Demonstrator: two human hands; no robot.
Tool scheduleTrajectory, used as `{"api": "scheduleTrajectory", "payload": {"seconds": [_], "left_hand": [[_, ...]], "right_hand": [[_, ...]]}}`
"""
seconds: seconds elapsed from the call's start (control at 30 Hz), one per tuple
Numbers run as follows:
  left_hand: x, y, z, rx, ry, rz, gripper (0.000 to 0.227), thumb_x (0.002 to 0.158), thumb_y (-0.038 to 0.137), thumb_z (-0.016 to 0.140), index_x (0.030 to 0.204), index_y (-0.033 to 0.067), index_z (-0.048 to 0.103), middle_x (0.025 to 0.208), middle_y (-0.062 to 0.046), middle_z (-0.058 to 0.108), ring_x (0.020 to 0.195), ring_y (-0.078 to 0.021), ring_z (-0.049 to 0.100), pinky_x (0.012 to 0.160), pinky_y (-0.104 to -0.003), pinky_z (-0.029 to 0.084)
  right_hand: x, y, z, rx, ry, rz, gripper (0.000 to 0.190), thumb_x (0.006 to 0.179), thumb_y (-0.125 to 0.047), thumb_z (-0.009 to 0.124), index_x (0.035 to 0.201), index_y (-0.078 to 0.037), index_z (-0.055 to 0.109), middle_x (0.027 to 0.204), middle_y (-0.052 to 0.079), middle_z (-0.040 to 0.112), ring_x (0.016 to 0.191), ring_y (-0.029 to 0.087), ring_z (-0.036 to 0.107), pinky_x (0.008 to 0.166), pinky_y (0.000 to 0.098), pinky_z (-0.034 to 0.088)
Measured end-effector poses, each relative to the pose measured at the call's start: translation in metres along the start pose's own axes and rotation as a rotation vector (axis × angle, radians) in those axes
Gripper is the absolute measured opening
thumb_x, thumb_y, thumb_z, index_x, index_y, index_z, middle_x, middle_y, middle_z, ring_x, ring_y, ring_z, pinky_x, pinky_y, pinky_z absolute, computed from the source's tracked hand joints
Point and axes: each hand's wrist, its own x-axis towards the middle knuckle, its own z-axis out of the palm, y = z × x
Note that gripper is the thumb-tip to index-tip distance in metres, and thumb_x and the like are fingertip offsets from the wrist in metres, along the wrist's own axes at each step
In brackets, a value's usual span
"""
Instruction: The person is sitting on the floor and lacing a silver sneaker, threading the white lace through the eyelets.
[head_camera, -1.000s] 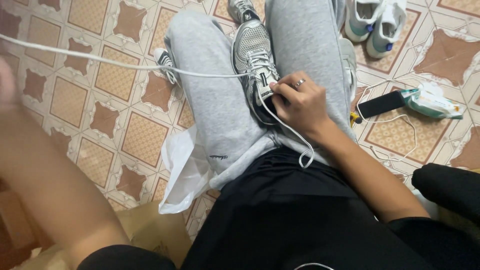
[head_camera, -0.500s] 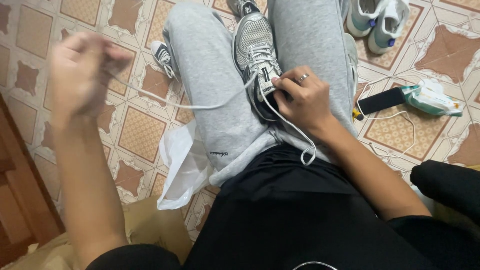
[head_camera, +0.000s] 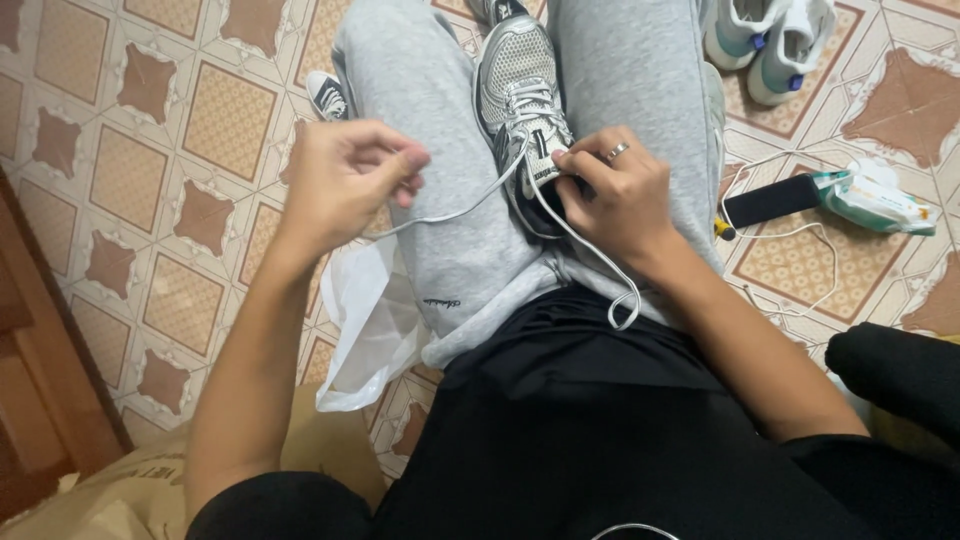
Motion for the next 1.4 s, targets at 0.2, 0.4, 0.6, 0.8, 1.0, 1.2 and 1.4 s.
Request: {"api": "scheduleTrajectory", "payload": {"seconds": [0.2, 0.4, 0.6, 0.8, 1.0, 1.2, 1.4], "left_hand": [[0.001, 0.012, 0.012, -0.028, -0.142, -0.077, 0.016, 0.102, 0.006, 0.064, 0.111, -0.0049, 0.072, 0.086, -0.014, 0.076, 0.073, -0.0132, 0.074, 0.076, -0.027, 0.065], [0.007, 0.02, 0.017, 0.052, -0.266, -0.044, 0.027, 0.102, 0.0, 0.058, 0.126, -0.0094, 0.064, 0.096, -0.018, 0.078, 0.085, -0.0169, 0.075, 0.086, -0.032, 0.063], [0.058, 0.02, 0.051, 0.588, -0.077, 0.008, 0.014, 0.096, 0.019, 0.07, 0.087, 0.0131, 0.079, 0.077, 0.002, 0.08, 0.072, -0.0108, 0.075, 0.071, -0.031, 0.055], [0.097, 0.015, 0.078, 0.641, -0.277, 0.03, 0.018, 0.091, 0.02, 0.081, 0.075, 0.013, 0.081, 0.07, -0.003, 0.077, 0.067, -0.0152, 0.072, 0.065, -0.036, 0.054], [0.101, 0.012, 0.074, 0.714, -0.428, -0.032, 0.018, 0.084, 0.015, 0.07, 0.07, 0.0145, 0.079, 0.072, 0.001, 0.077, 0.075, -0.0156, 0.074, 0.067, -0.035, 0.057], [0.108, 0.021, 0.076, 0.832, -0.487, -0.064, 0.02, 0.077, 0.01, 0.059, 0.061, 0.013, 0.071, 0.059, -0.005, 0.069, 0.066, -0.0227, 0.07, 0.059, -0.037, 0.055], [0.121, 0.01, 0.087, 0.992, -0.557, -0.007, 0.03, 0.072, 0.007, 0.055, 0.047, 0.0094, 0.039, 0.044, -0.01, 0.039, 0.052, -0.0279, 0.046, 0.044, -0.044, 0.038]], "right_hand": [[0.003, -0.003, -0.003, -0.004, -0.003, 0.002, 0.014, 0.08, -0.009, 0.086, 0.082, -0.016, 0.074, 0.086, -0.002, 0.068, 0.081, 0.02, 0.068, 0.067, 0.0271, 0.053], [-0.001, 0.0, 0.001, 0.0, -0.009, -0.003, 0.014, 0.08, -0.009, 0.087, 0.083, -0.016, 0.075, 0.087, -0.002, 0.068, 0.081, 0.019, 0.067, 0.067, 0.0267, 0.053], [0.011, -0.007, -0.011, 0.017, -0.065, -0.077, 0.008, 0.09, 0.0, 0.079, 0.091, -0.008, 0.075, 0.092, 0.005, 0.069, 0.081, 0.023, 0.062, 0.053, 0.032, 0.042], [0.016, -0.011, -0.015, 0.057, -0.085, -0.054, 0.006, 0.091, 0.002, 0.078, 0.091, -0.004, 0.076, 0.093, 0.009, 0.069, 0.082, 0.026, 0.062, 0.059, 0.0357, 0.045], [0.014, -0.009, -0.012, 0.05, -0.075, -0.076, 0.01, 0.094, 0.0, 0.081, 0.088, -0.004, 0.073, 0.092, 0.008, 0.069, 0.078, 0.025, 0.06, 0.056, 0.0356, 0.042], [0.012, -0.005, -0.012, 0.04, -0.102, -0.074, 0.008, 0.093, -0.001, 0.082, 0.091, -0.004, 0.075, 0.093, 0.007, 0.069, 0.078, 0.023, 0.06, 0.049, 0.0315, 0.036], [0.013, -0.006, -0.012, 0.024, -0.093, -0.082, 0.01, 0.094, 0.0, 0.082, 0.09, -0.004, 0.075, 0.092, 0.007, 0.068, 0.077, 0.023, 0.06, 0.048, 0.0301, 0.035]]}}
